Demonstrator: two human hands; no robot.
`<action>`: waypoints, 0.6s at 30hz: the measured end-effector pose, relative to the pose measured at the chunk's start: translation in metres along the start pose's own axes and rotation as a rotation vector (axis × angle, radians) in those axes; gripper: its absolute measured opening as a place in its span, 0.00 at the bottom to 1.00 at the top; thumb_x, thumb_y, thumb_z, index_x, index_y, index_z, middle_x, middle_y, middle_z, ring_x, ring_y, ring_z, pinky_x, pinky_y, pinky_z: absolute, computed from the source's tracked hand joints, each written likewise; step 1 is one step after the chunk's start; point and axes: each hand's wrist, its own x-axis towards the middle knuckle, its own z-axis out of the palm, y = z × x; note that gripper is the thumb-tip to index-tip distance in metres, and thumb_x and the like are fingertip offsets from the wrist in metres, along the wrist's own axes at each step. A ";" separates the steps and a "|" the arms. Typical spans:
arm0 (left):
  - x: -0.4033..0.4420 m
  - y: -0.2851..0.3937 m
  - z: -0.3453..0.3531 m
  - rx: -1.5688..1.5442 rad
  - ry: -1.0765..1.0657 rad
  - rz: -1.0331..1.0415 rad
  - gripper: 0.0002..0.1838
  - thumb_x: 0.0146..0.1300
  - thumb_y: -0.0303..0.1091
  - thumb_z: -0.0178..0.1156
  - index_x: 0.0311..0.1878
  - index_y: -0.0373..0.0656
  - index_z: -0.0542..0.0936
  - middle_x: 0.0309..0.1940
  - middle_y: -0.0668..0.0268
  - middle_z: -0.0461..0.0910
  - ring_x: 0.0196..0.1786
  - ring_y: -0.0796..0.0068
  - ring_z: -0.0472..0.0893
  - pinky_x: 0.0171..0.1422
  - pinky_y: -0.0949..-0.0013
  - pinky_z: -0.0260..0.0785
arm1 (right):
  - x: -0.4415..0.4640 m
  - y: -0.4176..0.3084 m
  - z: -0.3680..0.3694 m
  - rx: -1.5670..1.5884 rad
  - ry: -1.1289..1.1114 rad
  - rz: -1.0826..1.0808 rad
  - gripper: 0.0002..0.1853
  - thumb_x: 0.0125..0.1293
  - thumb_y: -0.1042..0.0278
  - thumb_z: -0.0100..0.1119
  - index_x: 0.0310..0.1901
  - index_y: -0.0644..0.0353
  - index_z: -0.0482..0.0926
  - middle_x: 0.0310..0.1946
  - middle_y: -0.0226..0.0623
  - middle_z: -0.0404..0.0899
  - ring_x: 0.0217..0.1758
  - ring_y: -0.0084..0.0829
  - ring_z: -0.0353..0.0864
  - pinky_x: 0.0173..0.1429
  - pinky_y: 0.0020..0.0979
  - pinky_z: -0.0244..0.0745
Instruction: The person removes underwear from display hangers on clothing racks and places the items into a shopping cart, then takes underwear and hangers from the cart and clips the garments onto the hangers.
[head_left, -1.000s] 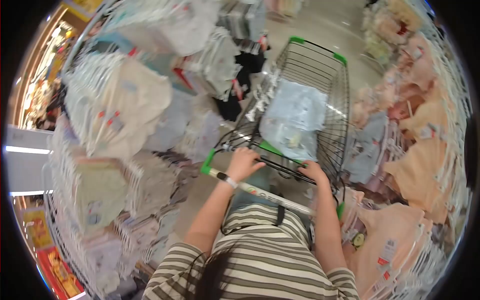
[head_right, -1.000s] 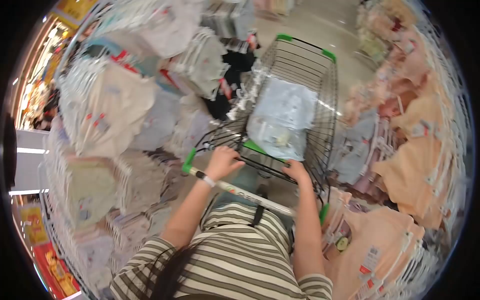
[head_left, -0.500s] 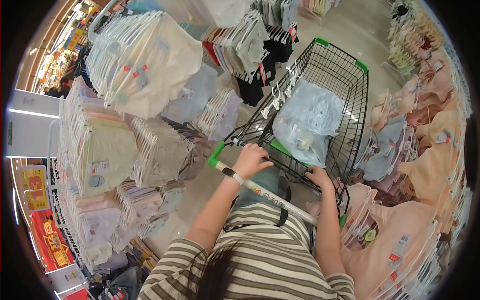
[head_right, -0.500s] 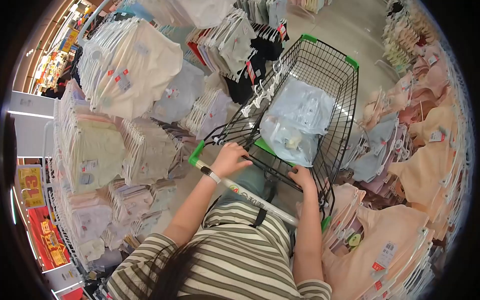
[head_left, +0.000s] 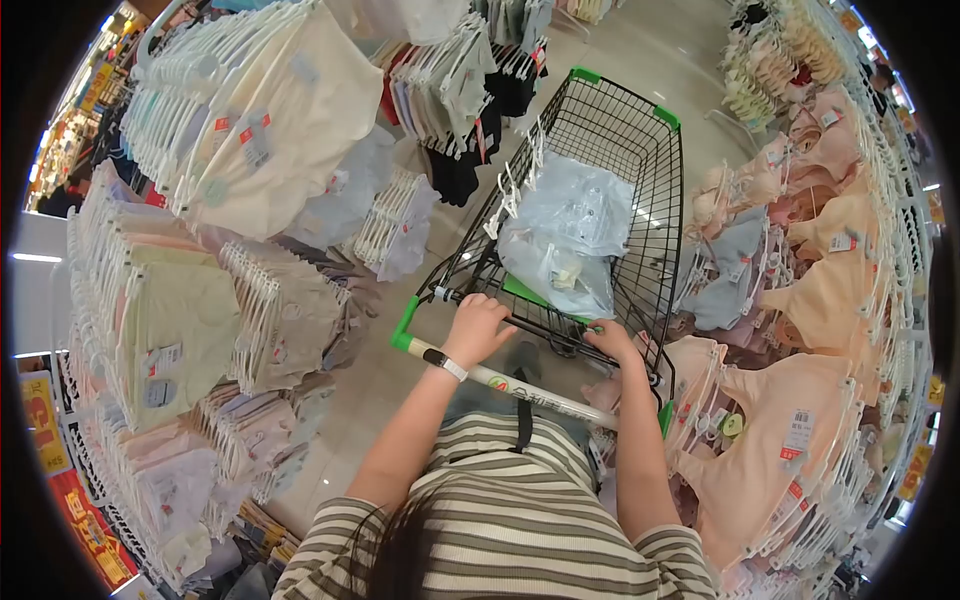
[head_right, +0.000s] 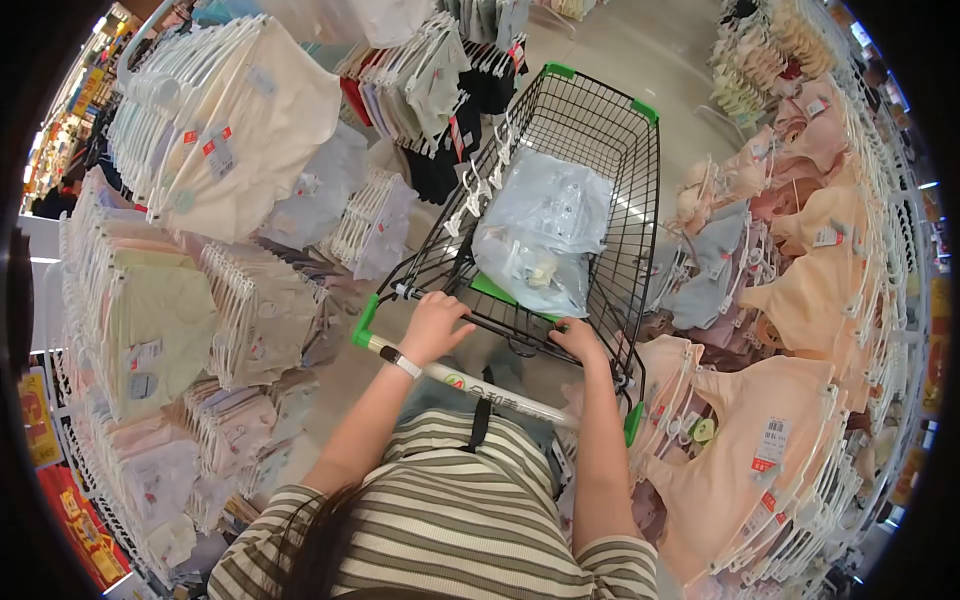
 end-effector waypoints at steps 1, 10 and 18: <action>-0.003 -0.001 0.001 -0.012 0.005 -0.001 0.13 0.52 0.42 0.64 0.34 0.42 0.81 0.33 0.63 0.77 0.43 0.61 0.73 0.56 0.59 0.61 | 0.003 0.005 0.004 -0.021 0.017 -0.026 0.22 0.53 0.57 0.64 0.48 0.60 0.79 0.32 0.45 0.81 0.35 0.35 0.81 0.43 0.34 0.75; -0.032 -0.004 -0.003 -0.008 0.005 -0.023 0.13 0.52 0.43 0.65 0.33 0.44 0.80 0.31 0.65 0.76 0.43 0.62 0.73 0.56 0.59 0.60 | -0.020 -0.007 0.023 0.022 0.004 0.004 0.22 0.54 0.55 0.62 0.47 0.60 0.80 0.23 0.35 0.76 0.27 0.28 0.74 0.35 0.31 0.69; -0.067 -0.015 -0.011 0.038 -0.017 0.001 0.14 0.53 0.46 0.63 0.31 0.44 0.80 0.31 0.64 0.76 0.43 0.63 0.72 0.55 0.60 0.59 | -0.040 -0.008 0.063 0.034 0.012 0.012 0.19 0.55 0.57 0.62 0.46 0.58 0.80 0.22 0.34 0.76 0.27 0.26 0.74 0.34 0.30 0.69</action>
